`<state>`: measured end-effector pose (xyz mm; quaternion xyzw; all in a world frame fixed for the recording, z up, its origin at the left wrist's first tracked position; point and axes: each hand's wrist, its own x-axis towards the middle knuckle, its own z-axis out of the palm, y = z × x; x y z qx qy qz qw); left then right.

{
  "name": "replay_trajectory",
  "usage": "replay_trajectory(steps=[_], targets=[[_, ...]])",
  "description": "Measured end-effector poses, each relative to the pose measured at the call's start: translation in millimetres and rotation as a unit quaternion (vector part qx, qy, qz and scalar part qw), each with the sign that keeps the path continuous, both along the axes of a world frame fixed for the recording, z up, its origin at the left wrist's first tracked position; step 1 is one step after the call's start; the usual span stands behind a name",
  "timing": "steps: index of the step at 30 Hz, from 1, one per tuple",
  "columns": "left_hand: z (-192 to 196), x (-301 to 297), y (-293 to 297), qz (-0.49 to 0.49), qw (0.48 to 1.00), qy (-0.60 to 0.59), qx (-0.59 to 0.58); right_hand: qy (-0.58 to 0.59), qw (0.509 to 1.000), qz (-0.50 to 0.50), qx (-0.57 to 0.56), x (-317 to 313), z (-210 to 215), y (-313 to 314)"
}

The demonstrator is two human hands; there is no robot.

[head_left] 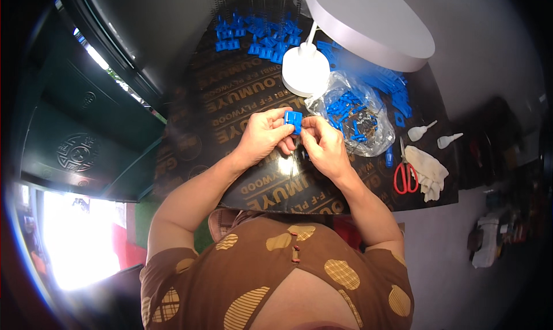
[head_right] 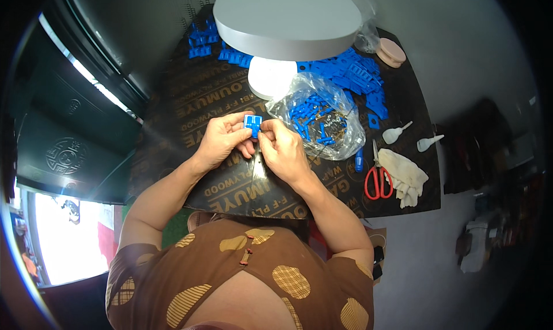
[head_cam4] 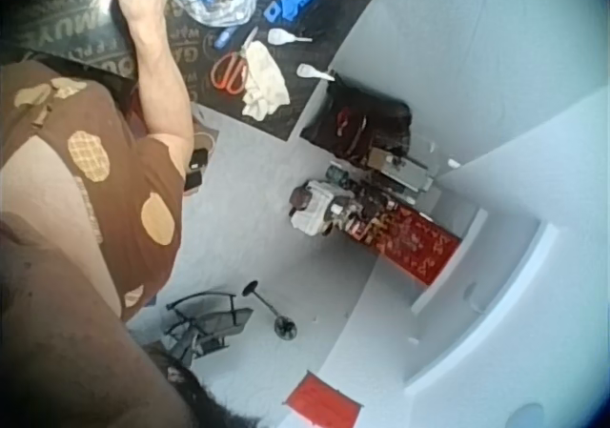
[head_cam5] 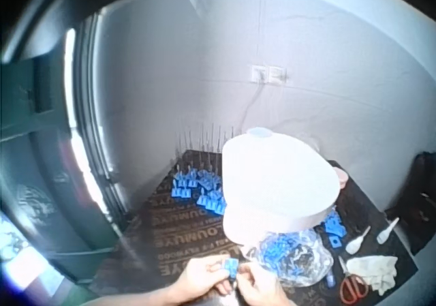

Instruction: The person assembles blue plastic components with screws at a desk using a screwdriver.

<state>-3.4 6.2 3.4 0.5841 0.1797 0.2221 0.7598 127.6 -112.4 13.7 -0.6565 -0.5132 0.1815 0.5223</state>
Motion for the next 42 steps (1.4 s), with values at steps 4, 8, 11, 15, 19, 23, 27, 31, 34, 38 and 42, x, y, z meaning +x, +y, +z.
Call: replay_trajectory(steps=[4, 8, 11, 15, 19, 23, 27, 31, 34, 38, 42], targets=[[-0.9, 0.3, -2.4, -0.009, 1.000, -0.015, -0.014, -0.008, 1.000, -0.003, 0.001, -0.4, -1.7, -1.3], [1.6, -0.4, -6.1, -0.001, 1.000, -0.025, -0.016, 0.002, 1.000, -0.010, 0.001, -0.7, -2.3, -1.3], [1.7, -1.3, -6.3, -0.027, 0.999, -0.021, -0.005, -0.027, 0.999, -0.022, 0.005, -1.7, -2.4, -0.7], [3.1, -2.0, -5.3, -0.032, 0.999, -0.020, -0.002, -0.049, 0.998, -0.036, -0.007, -3.8, 0.3, -0.3], [2.5, -1.0, -7.0, -0.033, 0.999, -0.027, -0.015, -0.030, 0.999, -0.041, 0.002, -5.2, -0.2, -0.4], [2.5, -0.1, -8.1, -0.044, 0.998, -0.028, -0.030, -0.028, 0.998, -0.049, 0.009, -4.5, -1.4, -1.3], [2.0, -0.7, -10.6, -0.039, 0.998, -0.029, -0.032, -0.043, 0.997, -0.057, 0.008, -5.1, -0.3, -2.1], [3.5, -1.2, -10.2, -0.039, 0.999, -0.018, -0.031, -0.043, 0.997, -0.057, 0.004, -5.2, -1.0, -2.1], [2.6, -1.2, -10.1, -0.038, 0.999, -0.012, -0.037, -0.042, 0.997, -0.058, -0.003, -5.1, -0.3, -2.3], [-4.4, 1.2, -15.6, -0.007, 1.000, 0.003, 0.023, -0.029, 0.998, -0.053, -0.022, -7.8, 8.0, -3.0], [-2.5, 0.0, -22.9, 0.022, 0.994, 0.015, 0.107, -0.013, 0.996, -0.061, -0.066, -9.5, 14.0, -4.5]])
